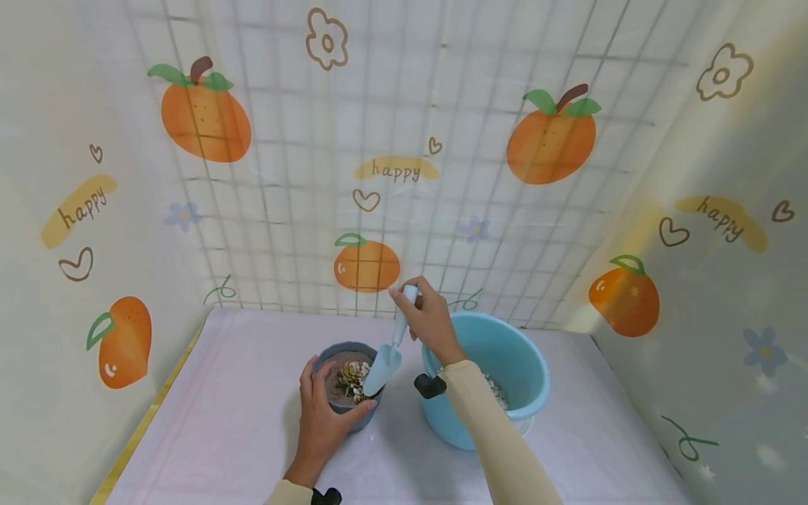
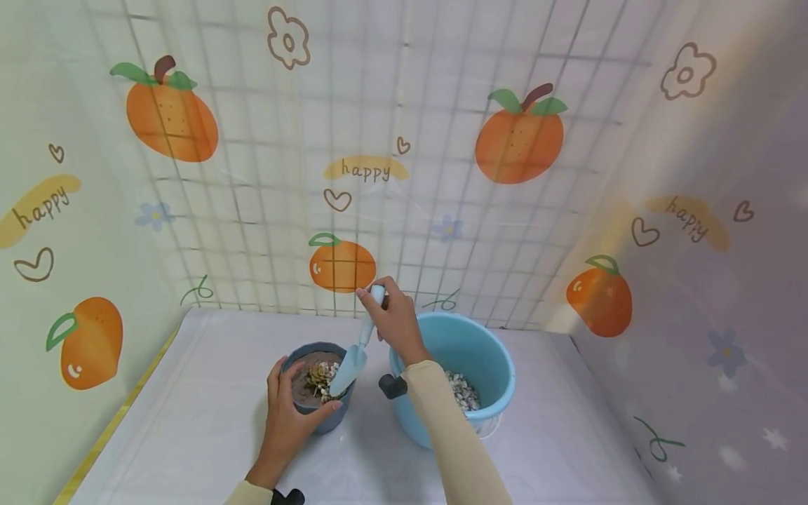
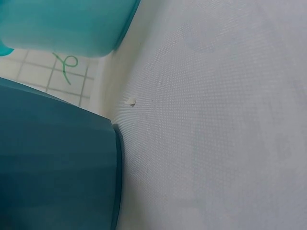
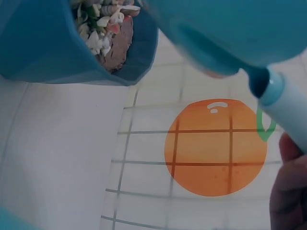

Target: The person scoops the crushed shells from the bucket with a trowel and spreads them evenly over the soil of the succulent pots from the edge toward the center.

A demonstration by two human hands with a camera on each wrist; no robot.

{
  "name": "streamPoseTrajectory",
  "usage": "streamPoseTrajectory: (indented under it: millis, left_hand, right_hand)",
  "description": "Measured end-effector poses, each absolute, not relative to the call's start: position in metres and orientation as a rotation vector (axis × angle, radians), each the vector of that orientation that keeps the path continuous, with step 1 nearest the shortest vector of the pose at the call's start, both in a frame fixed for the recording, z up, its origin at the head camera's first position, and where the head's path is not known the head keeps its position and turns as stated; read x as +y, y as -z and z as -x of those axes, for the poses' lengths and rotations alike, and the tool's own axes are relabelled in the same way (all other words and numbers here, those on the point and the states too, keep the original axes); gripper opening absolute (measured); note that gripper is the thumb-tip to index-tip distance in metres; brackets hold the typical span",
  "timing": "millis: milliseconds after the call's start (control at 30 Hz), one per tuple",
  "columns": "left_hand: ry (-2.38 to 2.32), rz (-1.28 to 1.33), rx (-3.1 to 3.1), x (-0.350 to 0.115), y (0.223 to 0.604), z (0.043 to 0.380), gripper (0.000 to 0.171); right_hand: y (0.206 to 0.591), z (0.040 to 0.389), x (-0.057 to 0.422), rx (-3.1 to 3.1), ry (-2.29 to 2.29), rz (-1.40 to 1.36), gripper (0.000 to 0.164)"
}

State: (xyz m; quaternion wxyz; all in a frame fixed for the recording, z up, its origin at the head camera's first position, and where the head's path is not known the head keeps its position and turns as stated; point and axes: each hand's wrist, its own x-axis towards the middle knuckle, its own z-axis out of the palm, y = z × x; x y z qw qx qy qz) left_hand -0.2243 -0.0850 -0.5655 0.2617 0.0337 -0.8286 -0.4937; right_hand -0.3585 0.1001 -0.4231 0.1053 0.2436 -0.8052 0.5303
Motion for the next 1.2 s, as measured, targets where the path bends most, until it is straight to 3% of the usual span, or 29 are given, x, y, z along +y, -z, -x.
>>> streamPoseTrajectory:
  millis: [533,1200]
  left_hand:
    - [1.610,0.236,-2.334,-0.128,0.567,0.229,0.111]
    - [1.609,0.078,-2.257,-0.108,0.576,0.229,0.105]
  right_hand:
    - [0.423,0.361,0.103,-2.318,-1.508,-0.554,0.025]
    - [0.424,0.358,0.102,-2.475,-1.517,-0.674,0.030]
